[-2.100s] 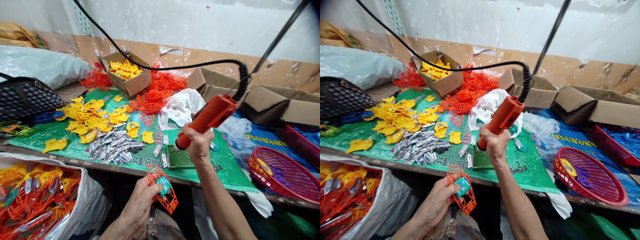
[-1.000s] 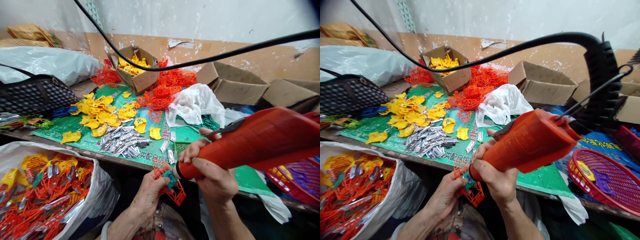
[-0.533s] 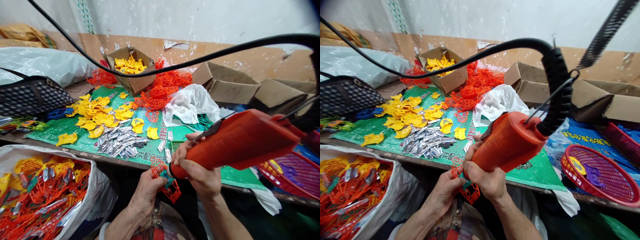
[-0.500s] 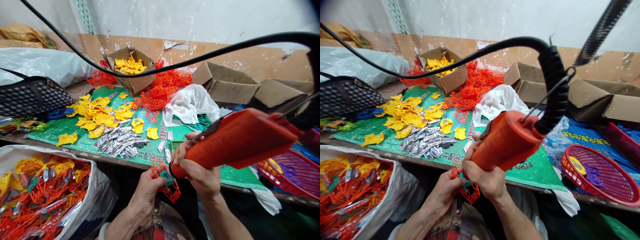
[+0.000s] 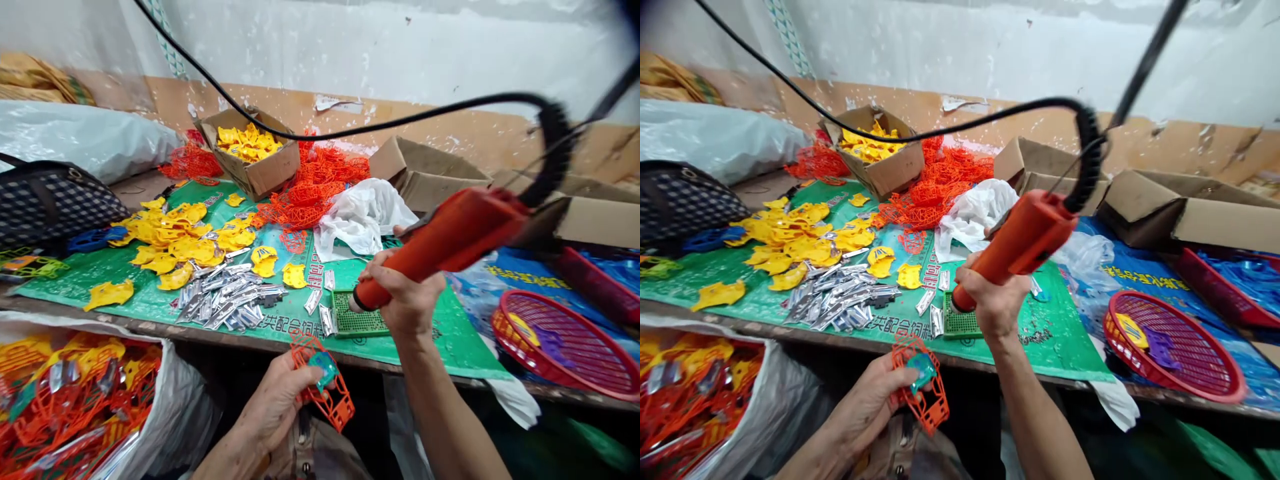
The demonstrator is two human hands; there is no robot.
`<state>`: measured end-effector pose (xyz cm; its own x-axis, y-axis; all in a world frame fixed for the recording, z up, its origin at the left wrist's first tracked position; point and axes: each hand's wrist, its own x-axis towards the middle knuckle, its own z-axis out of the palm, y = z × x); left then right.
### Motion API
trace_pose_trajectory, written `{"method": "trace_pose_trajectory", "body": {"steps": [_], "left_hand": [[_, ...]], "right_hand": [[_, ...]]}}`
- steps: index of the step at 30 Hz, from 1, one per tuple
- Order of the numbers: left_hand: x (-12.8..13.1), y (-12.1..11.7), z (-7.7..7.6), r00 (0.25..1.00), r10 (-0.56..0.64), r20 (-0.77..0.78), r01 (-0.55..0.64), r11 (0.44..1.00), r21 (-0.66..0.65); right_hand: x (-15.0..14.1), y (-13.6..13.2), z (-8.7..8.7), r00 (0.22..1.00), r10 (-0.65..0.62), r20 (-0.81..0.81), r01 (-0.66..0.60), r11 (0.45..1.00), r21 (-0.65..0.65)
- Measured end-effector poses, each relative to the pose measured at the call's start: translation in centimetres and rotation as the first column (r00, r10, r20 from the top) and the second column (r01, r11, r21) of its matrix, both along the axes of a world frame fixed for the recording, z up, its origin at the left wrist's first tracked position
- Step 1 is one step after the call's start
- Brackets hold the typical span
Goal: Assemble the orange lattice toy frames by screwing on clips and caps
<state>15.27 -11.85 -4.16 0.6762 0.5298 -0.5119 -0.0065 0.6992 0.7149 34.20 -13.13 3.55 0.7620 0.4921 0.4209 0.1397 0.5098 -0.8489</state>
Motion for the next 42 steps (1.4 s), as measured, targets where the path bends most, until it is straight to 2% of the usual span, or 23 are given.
{"method": "trace_pose_trajectory", "body": {"steps": [3,7,20,28,37,39,42], "left_hand": [[0.1,-0.1,-0.4,0.999,-0.032,0.009,0.032,0.998,-0.047],[0.2,-0.1,-0.5,1.000,-0.010,0.007,0.011,0.998,-0.069],[0.3,0.1,-0.4,1.000,0.024,0.005,-0.024,0.999,-0.042],[0.2,0.0,0.0,1.000,0.024,0.017,-0.023,0.999,-0.034],[0.1,0.6,0.1,0.986,0.151,0.066,-0.148,0.988,-0.040],[0.0,0.8,-0.1,0.979,0.184,0.088,-0.182,0.983,-0.036],[0.0,0.9,-0.1,0.964,0.236,0.124,-0.232,0.972,-0.048]], "right_hand": [[1.2,1.4,-1.4,1.000,-0.016,-0.013,0.016,1.000,-0.014],[1.3,2.3,-2.6,0.998,-0.034,-0.043,0.032,0.999,-0.041],[1.3,3.0,-4.1,0.999,-0.033,-0.012,0.032,0.996,-0.086],[1.0,2.9,-4.0,0.997,-0.071,0.019,0.073,0.991,-0.112],[0.9,3.0,-4.2,0.997,-0.073,-0.009,0.072,0.993,-0.090],[1.0,2.8,-3.6,0.998,-0.062,-0.028,0.059,0.995,-0.083],[0.6,1.7,-1.8,0.997,-0.012,-0.071,0.011,1.000,-0.017]]}}
